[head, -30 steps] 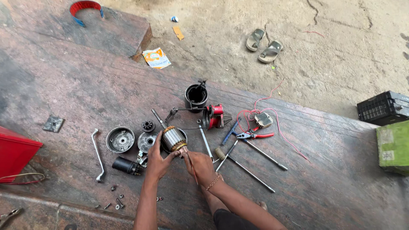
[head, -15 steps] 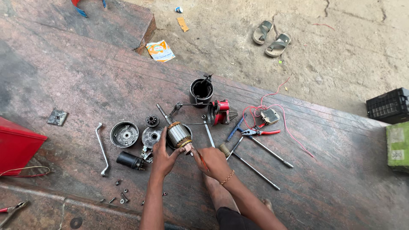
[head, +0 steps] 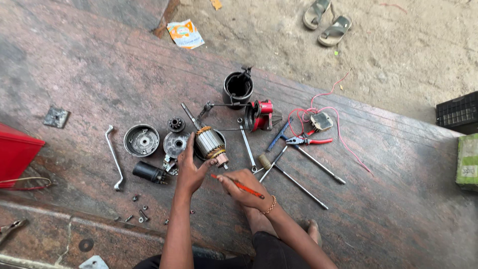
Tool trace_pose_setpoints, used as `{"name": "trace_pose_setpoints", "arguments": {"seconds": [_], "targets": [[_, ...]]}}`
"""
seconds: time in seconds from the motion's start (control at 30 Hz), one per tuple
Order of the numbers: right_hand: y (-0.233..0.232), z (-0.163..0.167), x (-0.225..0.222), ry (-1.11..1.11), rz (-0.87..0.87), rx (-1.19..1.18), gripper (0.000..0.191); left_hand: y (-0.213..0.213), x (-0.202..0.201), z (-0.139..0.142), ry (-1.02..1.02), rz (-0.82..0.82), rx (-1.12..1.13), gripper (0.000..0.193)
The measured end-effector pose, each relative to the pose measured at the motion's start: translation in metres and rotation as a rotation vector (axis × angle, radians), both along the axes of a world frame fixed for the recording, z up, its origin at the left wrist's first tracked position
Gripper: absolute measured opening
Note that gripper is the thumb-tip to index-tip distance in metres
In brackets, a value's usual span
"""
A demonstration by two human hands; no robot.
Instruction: The person sits on the floor holding an electric motor armature and uses a small file to file the copper commutator, rotating the armature with one hand while filing with the other. They continue filing around the commutator surface throughout the episode.
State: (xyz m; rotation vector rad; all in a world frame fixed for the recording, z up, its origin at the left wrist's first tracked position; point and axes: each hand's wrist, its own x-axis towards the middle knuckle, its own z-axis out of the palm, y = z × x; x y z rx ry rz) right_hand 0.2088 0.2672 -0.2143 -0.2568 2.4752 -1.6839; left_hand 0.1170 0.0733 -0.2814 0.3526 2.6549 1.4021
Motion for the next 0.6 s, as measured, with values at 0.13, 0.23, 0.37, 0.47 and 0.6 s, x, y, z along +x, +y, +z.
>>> {"name": "trace_pose_setpoints", "arguments": {"seconds": [0.13,0.23,0.37,0.47,0.6], "targets": [[-0.003,-0.011,0.006,-0.063,-0.031,-0.057,0.038,-0.001,0.001,-0.001,0.019,-0.01,0.016,0.117],[-0.002,-0.022,0.011,0.043,-0.121,-0.065,0.034,0.0,0.001,-0.004,0.028,-0.01,0.023,0.116],[0.0,-0.036,0.012,-0.115,-0.242,-0.21,0.035,-0.002,0.001,-0.005,0.014,-0.006,0.032,0.116],[0.001,-0.044,0.014,-0.116,-0.284,-0.307,0.052,-0.002,0.003,-0.006,0.034,-0.005,0.01,0.117],[0.002,-0.053,0.021,-0.098,-0.306,-0.27,0.054,-0.004,0.006,-0.012,0.05,-0.023,0.03,0.115]]}}
